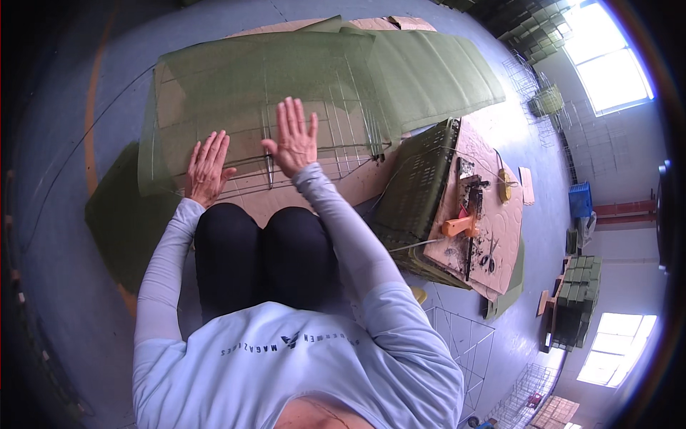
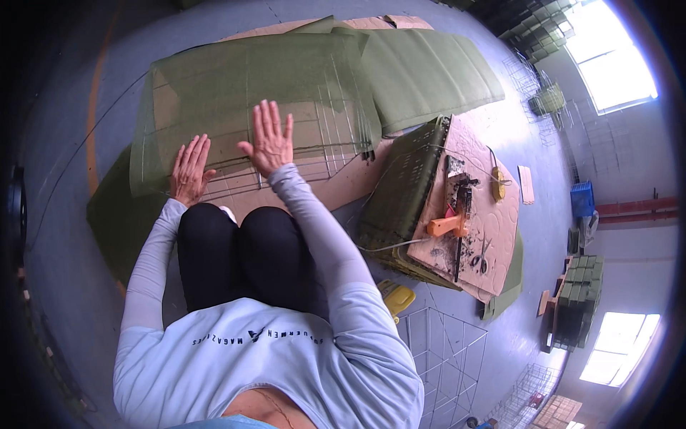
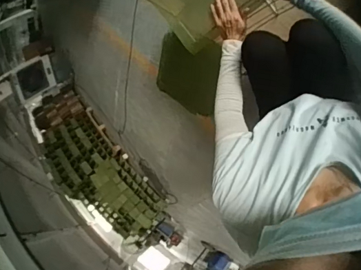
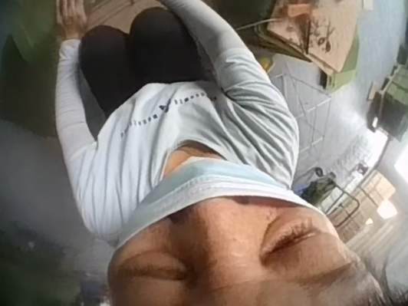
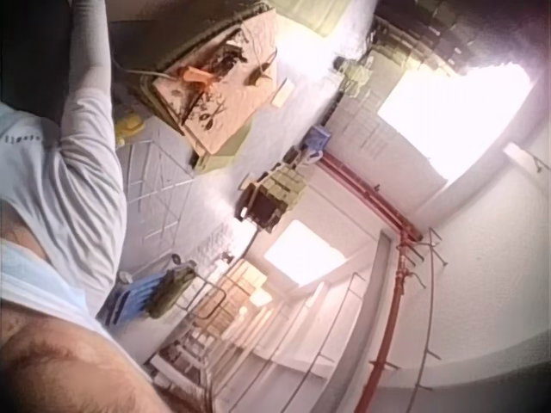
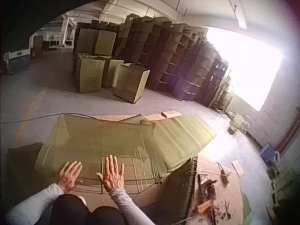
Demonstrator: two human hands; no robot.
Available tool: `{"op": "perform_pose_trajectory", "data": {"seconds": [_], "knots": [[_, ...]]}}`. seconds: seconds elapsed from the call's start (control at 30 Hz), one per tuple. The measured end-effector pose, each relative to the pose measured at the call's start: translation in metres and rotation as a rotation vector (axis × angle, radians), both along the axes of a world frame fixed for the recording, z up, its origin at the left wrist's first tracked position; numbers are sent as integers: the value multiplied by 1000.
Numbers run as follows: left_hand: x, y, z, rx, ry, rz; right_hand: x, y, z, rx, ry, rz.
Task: Applying hot glue to the edges of a wire mesh frame to secure a green fabric covering.
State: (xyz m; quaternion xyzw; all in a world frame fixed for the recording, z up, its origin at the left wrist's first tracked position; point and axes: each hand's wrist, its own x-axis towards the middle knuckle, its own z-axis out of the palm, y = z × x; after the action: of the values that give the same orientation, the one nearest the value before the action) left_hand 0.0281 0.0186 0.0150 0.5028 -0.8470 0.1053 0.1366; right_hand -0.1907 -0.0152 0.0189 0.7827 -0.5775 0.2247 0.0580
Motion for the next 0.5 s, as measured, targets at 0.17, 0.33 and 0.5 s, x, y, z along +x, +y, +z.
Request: {"op": "perform_pose_trajectory", "data": {"seconds": [0.17, 0.33, 0.5], "knots": [[3, 0, -1, -17, -14, -8, 5, -5, -4, 44, -38, 17], [7, 2, -4, -9, -10, -18, -17, 5, 1, 3, -25, -44], [-20, -6, -7, -52, 41, -68, -52, 6, -1, -24, -35, -54]]}}
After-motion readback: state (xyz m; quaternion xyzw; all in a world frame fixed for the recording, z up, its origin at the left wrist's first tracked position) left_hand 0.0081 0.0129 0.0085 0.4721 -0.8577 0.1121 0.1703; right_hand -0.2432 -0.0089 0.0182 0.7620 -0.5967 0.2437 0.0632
